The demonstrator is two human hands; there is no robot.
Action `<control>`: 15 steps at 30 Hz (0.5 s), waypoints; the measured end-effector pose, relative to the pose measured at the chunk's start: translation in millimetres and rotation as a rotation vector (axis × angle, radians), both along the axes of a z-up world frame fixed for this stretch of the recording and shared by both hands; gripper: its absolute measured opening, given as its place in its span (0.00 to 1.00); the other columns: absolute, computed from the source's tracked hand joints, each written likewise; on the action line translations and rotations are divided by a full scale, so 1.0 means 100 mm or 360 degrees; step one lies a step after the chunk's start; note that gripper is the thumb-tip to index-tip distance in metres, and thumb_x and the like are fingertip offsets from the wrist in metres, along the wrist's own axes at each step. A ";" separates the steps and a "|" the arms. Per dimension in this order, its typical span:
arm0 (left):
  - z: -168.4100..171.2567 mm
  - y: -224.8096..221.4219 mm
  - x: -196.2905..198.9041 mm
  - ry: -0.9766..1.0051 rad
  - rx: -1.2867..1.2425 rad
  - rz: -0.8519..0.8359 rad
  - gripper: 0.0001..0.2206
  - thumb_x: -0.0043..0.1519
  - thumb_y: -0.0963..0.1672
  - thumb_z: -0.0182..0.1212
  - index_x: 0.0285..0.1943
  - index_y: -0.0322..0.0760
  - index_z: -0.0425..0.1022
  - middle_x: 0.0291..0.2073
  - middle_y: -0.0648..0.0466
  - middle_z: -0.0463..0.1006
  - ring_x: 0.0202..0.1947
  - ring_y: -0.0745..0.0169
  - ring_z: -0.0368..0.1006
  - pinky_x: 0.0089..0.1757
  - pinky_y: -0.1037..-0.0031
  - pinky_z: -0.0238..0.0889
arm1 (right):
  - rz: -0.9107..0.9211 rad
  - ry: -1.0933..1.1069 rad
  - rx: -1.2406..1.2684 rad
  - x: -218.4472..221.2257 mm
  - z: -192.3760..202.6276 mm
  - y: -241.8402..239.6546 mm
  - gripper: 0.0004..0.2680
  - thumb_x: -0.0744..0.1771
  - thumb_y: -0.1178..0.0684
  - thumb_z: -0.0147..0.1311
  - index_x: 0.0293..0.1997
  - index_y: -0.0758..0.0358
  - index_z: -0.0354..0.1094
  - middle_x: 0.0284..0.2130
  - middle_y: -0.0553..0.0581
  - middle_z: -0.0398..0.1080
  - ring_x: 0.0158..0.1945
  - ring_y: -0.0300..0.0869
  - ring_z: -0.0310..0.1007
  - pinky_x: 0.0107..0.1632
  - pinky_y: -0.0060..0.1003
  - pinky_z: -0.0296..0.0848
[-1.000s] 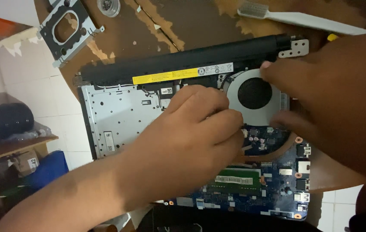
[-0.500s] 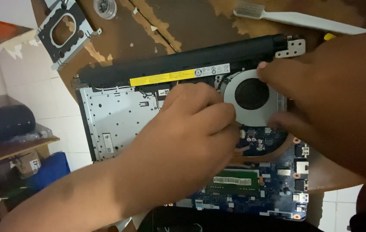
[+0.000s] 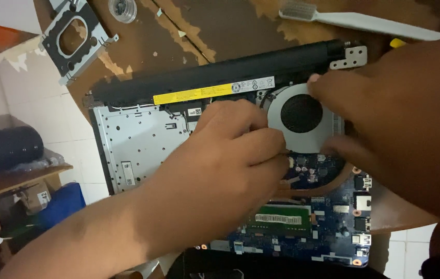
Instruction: Installing a cooling fan into a laptop and cleaning the internal components with a brush.
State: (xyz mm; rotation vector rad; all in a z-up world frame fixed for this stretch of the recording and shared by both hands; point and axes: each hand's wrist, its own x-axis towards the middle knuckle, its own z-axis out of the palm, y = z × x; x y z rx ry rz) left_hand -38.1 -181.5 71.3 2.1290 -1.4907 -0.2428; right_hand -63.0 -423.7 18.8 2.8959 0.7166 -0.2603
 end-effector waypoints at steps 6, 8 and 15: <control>-0.02 0.03 -0.01 -0.0046 -0.0024 0.0006 0.06 0.68 0.37 0.70 0.42 0.26 0.77 0.40 0.46 0.69 0.44 0.42 0.65 0.45 0.53 0.60 | -0.0033 0.0041 0.0019 -0.01 -0.03 -0.01 0.32 0.54 0.27 0.59 0.64 0.41 0.65 0.43 0.44 0.78 0.42 0.44 0.84 0.41 0.40 0.79; -0.02 0.03 -0.03 -0.0060 0.0052 -0.0011 0.05 0.67 0.33 0.64 0.42 0.28 0.75 0.41 0.45 0.68 0.44 0.43 0.64 0.42 0.54 0.59 | -0.0001 -0.0020 -0.0066 -0.03 -0.08 -0.01 0.34 0.54 0.25 0.56 0.66 0.42 0.64 0.44 0.45 0.79 0.42 0.41 0.84 0.40 0.37 0.78; -0.01 0.05 -0.02 -0.0143 -0.0001 -0.0069 0.04 0.70 0.32 0.61 0.42 0.25 0.74 0.37 0.45 0.65 0.41 0.44 0.62 0.38 0.57 0.58 | -0.0039 0.0015 0.0014 -0.03 -0.05 0.01 0.32 0.55 0.26 0.58 0.65 0.42 0.65 0.40 0.45 0.79 0.39 0.42 0.84 0.38 0.38 0.78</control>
